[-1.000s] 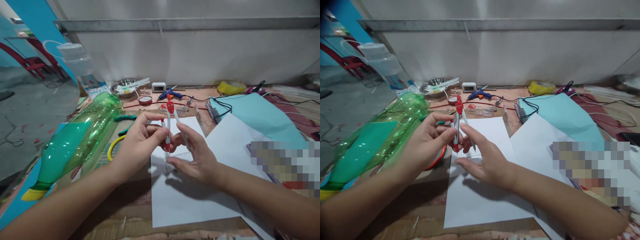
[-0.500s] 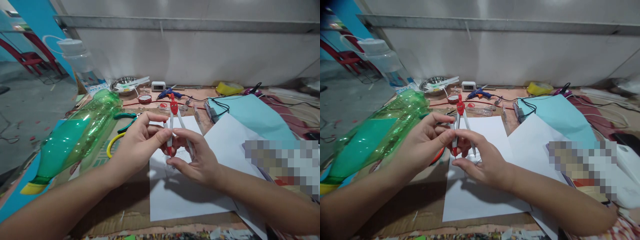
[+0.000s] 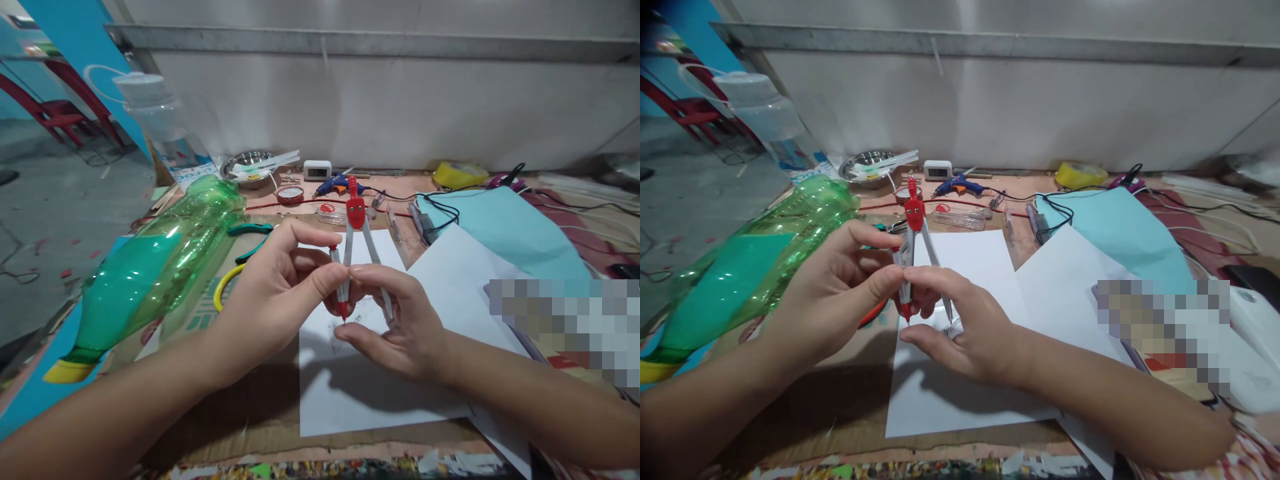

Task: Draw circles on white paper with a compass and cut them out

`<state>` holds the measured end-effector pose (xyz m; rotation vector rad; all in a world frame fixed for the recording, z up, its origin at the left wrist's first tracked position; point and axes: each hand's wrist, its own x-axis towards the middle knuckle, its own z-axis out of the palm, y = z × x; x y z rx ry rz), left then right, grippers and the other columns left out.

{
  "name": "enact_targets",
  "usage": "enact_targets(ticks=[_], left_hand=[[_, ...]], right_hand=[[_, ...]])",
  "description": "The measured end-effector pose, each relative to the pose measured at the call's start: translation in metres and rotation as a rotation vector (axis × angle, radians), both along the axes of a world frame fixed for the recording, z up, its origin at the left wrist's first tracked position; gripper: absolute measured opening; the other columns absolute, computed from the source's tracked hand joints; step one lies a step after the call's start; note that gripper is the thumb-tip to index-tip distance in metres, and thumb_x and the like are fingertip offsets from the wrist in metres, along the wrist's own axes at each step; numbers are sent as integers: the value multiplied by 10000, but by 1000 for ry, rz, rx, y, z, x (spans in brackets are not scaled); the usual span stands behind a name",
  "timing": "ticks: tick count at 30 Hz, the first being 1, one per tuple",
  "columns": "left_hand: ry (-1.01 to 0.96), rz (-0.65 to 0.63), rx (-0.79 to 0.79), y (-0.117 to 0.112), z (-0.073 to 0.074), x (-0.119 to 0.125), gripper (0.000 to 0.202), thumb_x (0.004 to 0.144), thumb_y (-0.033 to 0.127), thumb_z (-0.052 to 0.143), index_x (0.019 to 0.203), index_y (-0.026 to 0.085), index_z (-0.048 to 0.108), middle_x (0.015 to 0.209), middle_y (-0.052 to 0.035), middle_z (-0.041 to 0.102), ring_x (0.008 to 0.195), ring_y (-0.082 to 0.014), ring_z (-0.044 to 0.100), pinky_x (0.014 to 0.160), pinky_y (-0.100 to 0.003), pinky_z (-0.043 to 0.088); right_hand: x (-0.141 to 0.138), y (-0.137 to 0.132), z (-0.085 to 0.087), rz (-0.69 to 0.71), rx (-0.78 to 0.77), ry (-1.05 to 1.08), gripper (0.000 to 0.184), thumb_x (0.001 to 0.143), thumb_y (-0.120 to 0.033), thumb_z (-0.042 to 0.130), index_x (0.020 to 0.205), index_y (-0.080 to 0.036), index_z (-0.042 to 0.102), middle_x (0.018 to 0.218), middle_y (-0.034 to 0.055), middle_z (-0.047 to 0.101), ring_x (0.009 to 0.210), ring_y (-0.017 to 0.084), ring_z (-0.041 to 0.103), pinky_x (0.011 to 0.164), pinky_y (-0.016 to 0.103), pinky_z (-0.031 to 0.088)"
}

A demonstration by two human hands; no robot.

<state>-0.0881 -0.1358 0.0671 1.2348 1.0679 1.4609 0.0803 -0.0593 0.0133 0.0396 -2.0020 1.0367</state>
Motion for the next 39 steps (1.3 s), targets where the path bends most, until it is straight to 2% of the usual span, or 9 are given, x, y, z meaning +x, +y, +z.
enact_targets(ticks=[7,17,27,39], left_hand=[[23,-20,-26,0,0,-1,195,951,255,672,1094,225,544,689,35,713,605,-137,708,539,-215,528],[16,12,-43,-1,0,0,206,926,283,708,1051,230,553,678,31,723,595,-147,714,505,-215,511],[16,6,-24,0,0,0,145,935,209,679,1015,217,558,686,39,726,573,-120,699,460,-179,465],[24,10,-53,-2,0,0,222,909,299,721,1051,237,562,665,34,700,608,-158,708,579,-256,563]], right_hand=[[0,-2,0,1,-3,2,739,859,-119,745,1495,-294,411,985,14,583,840,165,588,807,349,570],[0,-2,1,-33,8,-6,684,882,-133,720,1476,-306,429,984,23,598,818,170,598,774,348,583],[0,-3,-1,-79,21,-29,650,891,-180,731,1450,-326,434,986,23,617,796,171,608,759,356,606],[-1,-4,-1,-44,3,-23,666,896,-174,720,1466,-334,414,980,18,624,807,176,609,756,362,609]])
